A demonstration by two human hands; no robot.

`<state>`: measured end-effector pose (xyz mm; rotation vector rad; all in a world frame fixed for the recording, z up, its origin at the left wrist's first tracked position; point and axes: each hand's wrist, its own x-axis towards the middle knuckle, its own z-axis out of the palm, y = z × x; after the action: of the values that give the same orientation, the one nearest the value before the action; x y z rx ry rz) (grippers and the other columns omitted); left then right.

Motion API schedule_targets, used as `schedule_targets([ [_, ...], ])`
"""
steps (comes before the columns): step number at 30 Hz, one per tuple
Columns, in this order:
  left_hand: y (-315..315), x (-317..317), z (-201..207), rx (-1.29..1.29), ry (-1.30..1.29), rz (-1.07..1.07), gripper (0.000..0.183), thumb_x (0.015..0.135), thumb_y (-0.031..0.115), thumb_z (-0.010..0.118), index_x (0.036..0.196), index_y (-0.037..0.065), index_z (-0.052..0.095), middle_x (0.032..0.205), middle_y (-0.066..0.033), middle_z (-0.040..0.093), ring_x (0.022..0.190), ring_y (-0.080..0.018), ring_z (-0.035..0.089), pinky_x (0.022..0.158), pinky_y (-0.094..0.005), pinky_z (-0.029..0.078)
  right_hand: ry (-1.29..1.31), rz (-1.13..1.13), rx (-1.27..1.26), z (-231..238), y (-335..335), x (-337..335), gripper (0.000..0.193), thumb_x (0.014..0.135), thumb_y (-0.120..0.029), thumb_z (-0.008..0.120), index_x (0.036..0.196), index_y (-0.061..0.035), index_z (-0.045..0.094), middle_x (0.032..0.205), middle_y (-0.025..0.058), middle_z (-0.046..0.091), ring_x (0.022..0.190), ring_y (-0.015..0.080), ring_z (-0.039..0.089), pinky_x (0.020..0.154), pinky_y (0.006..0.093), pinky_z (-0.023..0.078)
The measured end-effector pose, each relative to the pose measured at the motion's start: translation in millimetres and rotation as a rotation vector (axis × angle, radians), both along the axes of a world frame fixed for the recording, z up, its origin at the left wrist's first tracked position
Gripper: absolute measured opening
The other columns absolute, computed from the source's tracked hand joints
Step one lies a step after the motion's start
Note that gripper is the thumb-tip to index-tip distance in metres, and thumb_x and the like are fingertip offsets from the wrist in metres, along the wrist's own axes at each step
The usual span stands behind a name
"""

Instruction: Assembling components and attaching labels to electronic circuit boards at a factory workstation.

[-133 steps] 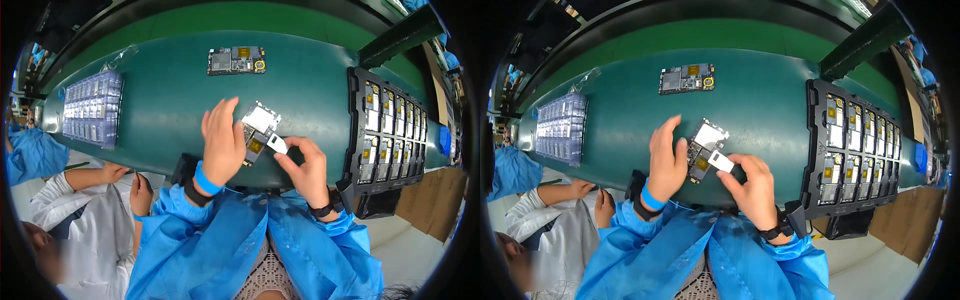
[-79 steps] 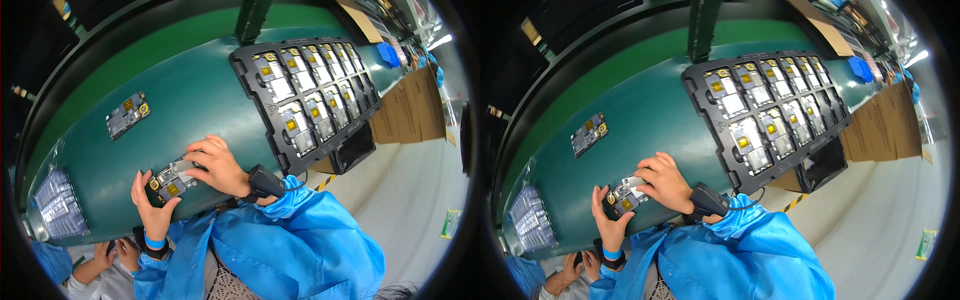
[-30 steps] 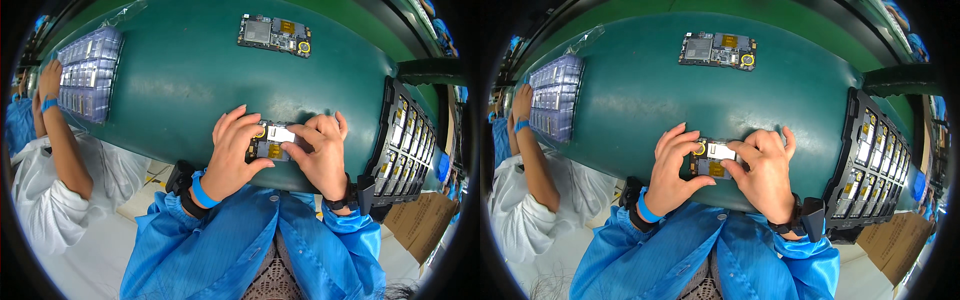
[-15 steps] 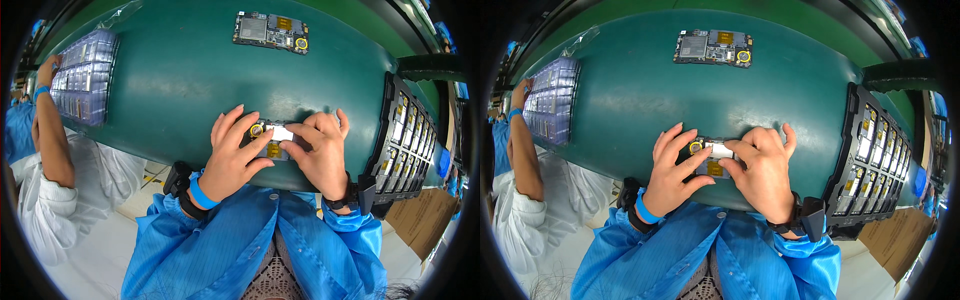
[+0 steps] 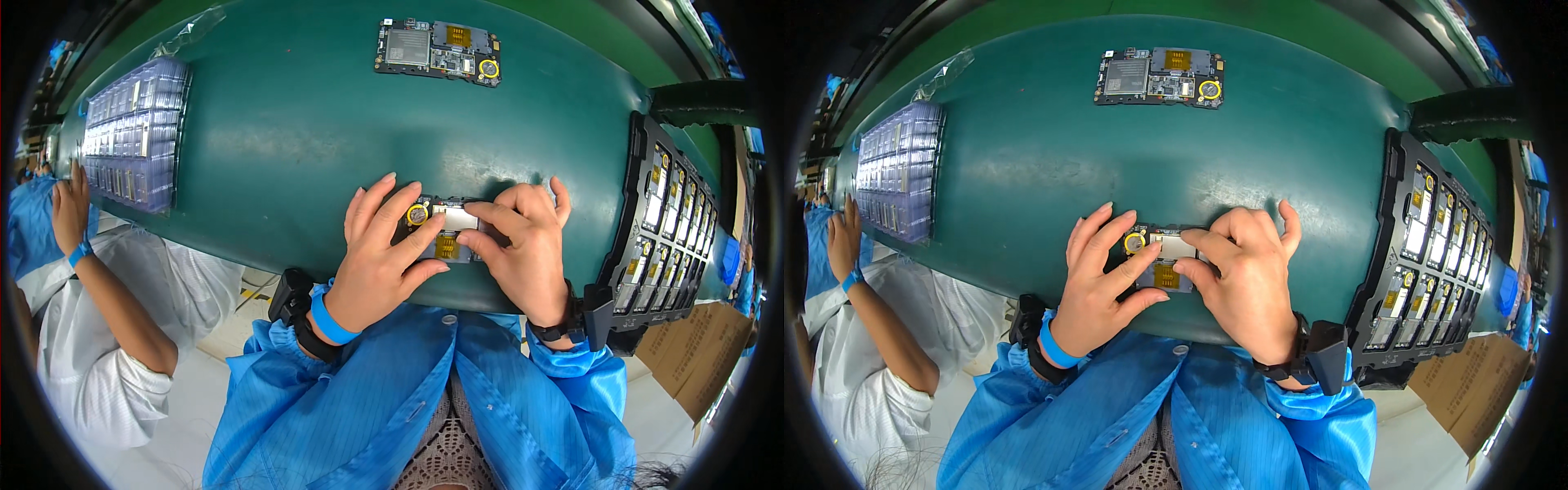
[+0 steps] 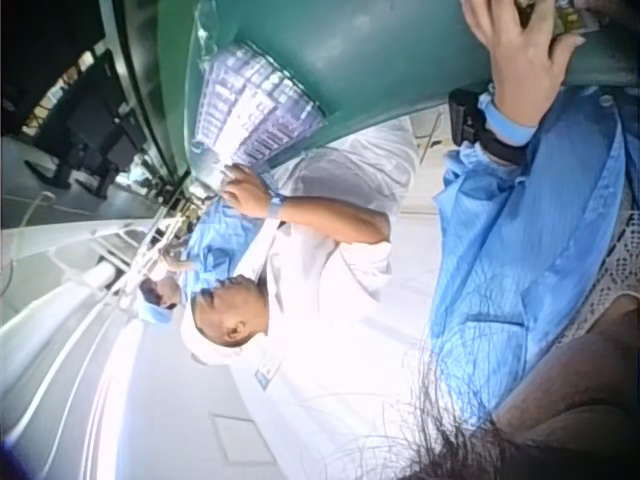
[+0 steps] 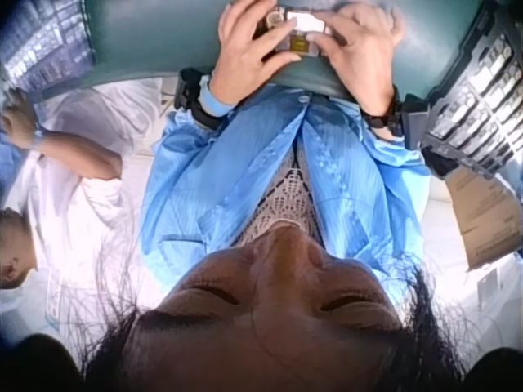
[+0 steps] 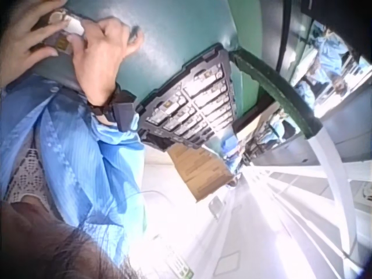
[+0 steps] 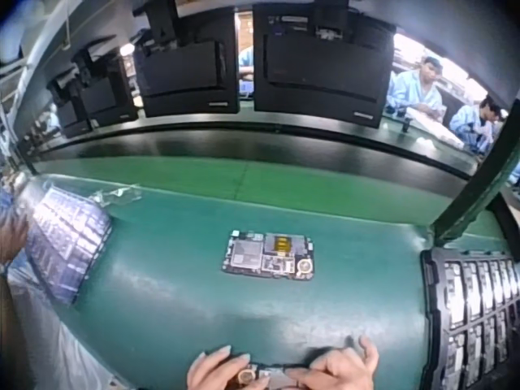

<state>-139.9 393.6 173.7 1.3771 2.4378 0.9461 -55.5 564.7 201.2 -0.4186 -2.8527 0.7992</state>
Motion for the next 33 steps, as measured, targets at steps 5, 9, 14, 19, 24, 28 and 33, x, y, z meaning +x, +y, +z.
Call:
schedule_targets([
  [5, 0.2, 0.6, 0.5, -0.006, 0.008, 0.003, 0.053, 0.06, 0.028, 0.076, 0.109, 0.014, 0.062, 0.127, -0.0136, 0.043, 0.122, -0.0357, 0.034, 0.099, -0.0533, 0.024, 0.009, -0.002, 0.003, -1.5, 0.0, 1.2, 0.026, 0.061, -0.015, 0.074, 0.086, -0.0126, 0.068, 0.075, -0.0013, 0.049, 0.08, 0.0177, 0.05, 0.098, 0.0498, 0.018],
  [9, 0.2, 0.1, 1.9, -0.019, 0.009, 0.005, 0.053, 0.06, 0.028, 0.076, 0.108, 0.013, 0.062, 0.127, -0.0144, 0.043, 0.122, -0.0358, 0.034, 0.099, -0.0532, 0.024, 0.03, 0.005, -0.002, -3.6, 0.0, 1.1, 0.027, 0.061, -0.015, 0.074, 0.086, -0.0124, 0.068, 0.077, -0.0013, 0.05, 0.081, 0.0173, 0.051, 0.098, 0.0497, 0.018],
  [14, 1.7, -0.4, 2.2, -0.011, 0.008, -0.005, 0.052, 0.06, 0.028, 0.076, 0.107, 0.011, 0.063, 0.126, -0.0148, 0.043, 0.121, -0.0358, 0.034, 0.098, -0.0533, 0.024, 0.033, -0.02, -0.023, -5.0, 2.3, 4.4, 0.027, 0.061, -0.016, 0.075, 0.087, -0.0128, 0.068, 0.08, -0.0011, 0.05, 0.084, 0.0175, 0.05, 0.098, 0.0485, 0.019],
  [19, 2.4, 0.6, 1.9, -0.025, 0.01, 0.0, 0.052, 0.06, 0.028, 0.076, 0.107, 0.011, 0.063, 0.125, -0.015, 0.044, 0.121, -0.0362, 0.034, 0.098, -0.0536, 0.024, 0.062, -0.065, -0.074, -7.7, 9.6, 10.7, 0.025, 0.063, -0.017, 0.074, 0.087, -0.014, 0.068, 0.087, -0.0005, 0.05, 0.09, 0.0192, 0.048, 0.097, 0.0472, 0.021],
  [24, 2.2, -0.3, 2.9, -0.027, 0.013, -0.007, 0.054, 0.059, 0.028, 0.076, 0.108, 0.01, 0.062, 0.125, -0.0149, 0.044, 0.121, -0.0364, 0.034, 0.098, -0.0536, 0.024, 0.071, -0.072, -0.062, -8.4, 8.9, 9.4, 0.025, 0.063, -0.018, 0.074, 0.087, -0.0133, 0.068, 0.087, 0.0002, 0.05, 0.09, 0.02, 0.048, 0.096, 0.047, 0.021],
  [28, 2.4, 0.2, 3.5, -0.03, 0.019, -0.007, 0.054, 0.059, 0.028, 0.076, 0.108, 0.01, 0.062, 0.125, -0.0146, 0.044, 0.121, -0.0362, 0.034, 0.098, -0.0534, 0.024, 0.081, -0.084, -0.062, -8.8, 8.4, 7.3, 0.024, 0.063, -0.019, 0.074, 0.086, -0.0127, 0.068, 0.086, 0.0009, 0.05, 0.091, 0.0205, 0.047, 0.096, 0.0469, 0.021],
  [33, 1.8, 0.5, 3.3, -0.012, 0.016, 0.002, 0.057, 0.06, 0.028, 0.076, 0.112, 0.009, 0.06, 0.124, -0.0138, 0.044, 0.121, -0.0351, 0.035, 0.099, -0.0522, 0.024, 0.08, -0.095, -0.082, -9.9, 6.8, 4.4, 0.022, 0.064, -0.018, 0.074, 0.085, -0.0129, 0.068, 0.085, 0.0009, 0.05, 0.091, 0.0208, 0.047, 0.096, 0.0474, 0.021],
])
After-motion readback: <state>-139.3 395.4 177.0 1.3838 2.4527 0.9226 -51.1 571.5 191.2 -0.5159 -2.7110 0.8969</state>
